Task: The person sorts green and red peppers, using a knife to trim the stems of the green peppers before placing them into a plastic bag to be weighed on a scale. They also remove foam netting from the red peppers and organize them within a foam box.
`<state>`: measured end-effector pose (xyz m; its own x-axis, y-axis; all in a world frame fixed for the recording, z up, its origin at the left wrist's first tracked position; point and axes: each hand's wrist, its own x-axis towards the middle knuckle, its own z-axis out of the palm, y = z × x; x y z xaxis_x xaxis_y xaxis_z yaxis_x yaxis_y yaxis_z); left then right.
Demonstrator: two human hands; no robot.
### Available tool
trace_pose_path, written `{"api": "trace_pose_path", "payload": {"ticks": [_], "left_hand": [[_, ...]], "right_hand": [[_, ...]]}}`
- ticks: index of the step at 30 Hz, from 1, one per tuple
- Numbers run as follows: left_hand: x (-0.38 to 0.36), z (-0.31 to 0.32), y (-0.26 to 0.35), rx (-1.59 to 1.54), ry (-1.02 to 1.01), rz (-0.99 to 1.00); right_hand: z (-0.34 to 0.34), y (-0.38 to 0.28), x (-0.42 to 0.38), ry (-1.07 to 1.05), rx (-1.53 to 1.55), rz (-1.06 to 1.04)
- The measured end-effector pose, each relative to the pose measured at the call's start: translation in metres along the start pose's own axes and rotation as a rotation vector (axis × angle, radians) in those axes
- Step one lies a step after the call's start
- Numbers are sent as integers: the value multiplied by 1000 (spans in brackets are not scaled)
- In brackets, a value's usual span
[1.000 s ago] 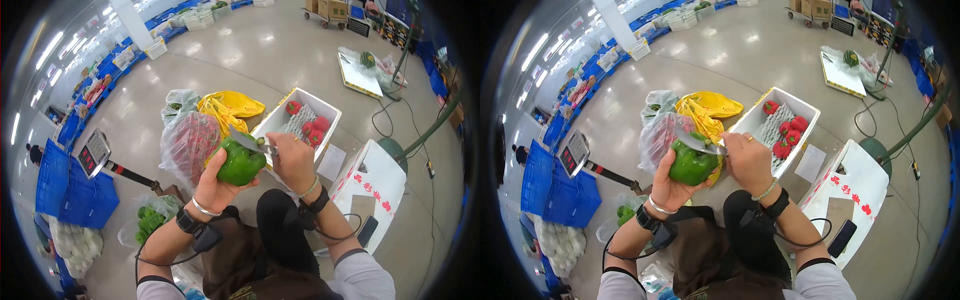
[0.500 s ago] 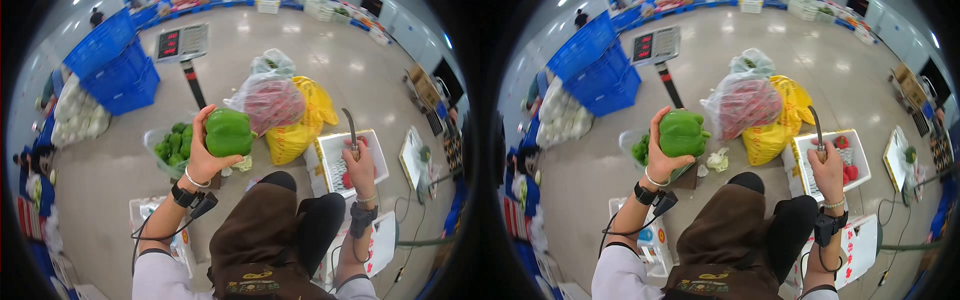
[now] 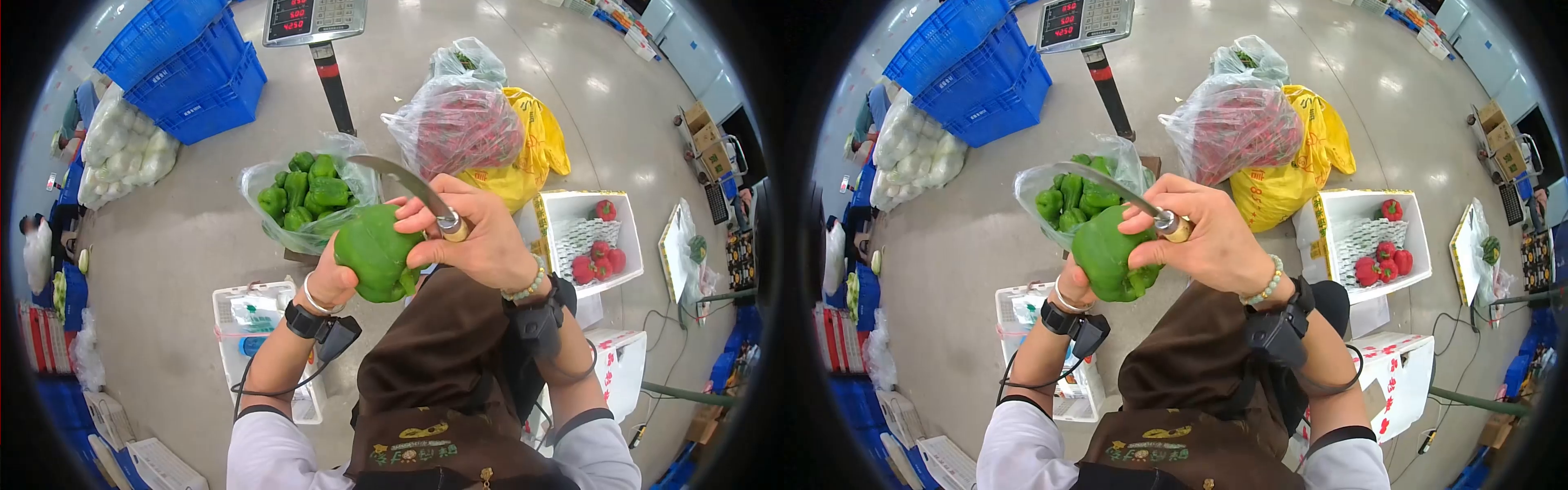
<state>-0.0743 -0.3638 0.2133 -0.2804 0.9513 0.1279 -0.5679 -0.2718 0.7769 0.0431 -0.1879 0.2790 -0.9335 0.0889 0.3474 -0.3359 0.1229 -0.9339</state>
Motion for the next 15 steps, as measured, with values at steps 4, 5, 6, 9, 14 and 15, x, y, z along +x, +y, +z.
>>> {"api": "trace_pose_path", "payload": {"ticks": [4,5,6,9,14,15], "left_hand": [[2,4,-7,-93,-10,-29],[3,2,-4,-13,-11,-42],[3,2,-1,66,-8,-55],[8,8,17,387,84,-69],[11,11,14,652,177,2],[12,12,16,761,188,1]], "right_hand": [[1,12,-3,253,172,193],[-1,11,-5,339,201,275],[-1,10,-6,423,231,359],[-2,-1,-16,441,149,347],[23,-21,-18,286,-353,46],[24,-13,-17,253,-505,-83]]}}
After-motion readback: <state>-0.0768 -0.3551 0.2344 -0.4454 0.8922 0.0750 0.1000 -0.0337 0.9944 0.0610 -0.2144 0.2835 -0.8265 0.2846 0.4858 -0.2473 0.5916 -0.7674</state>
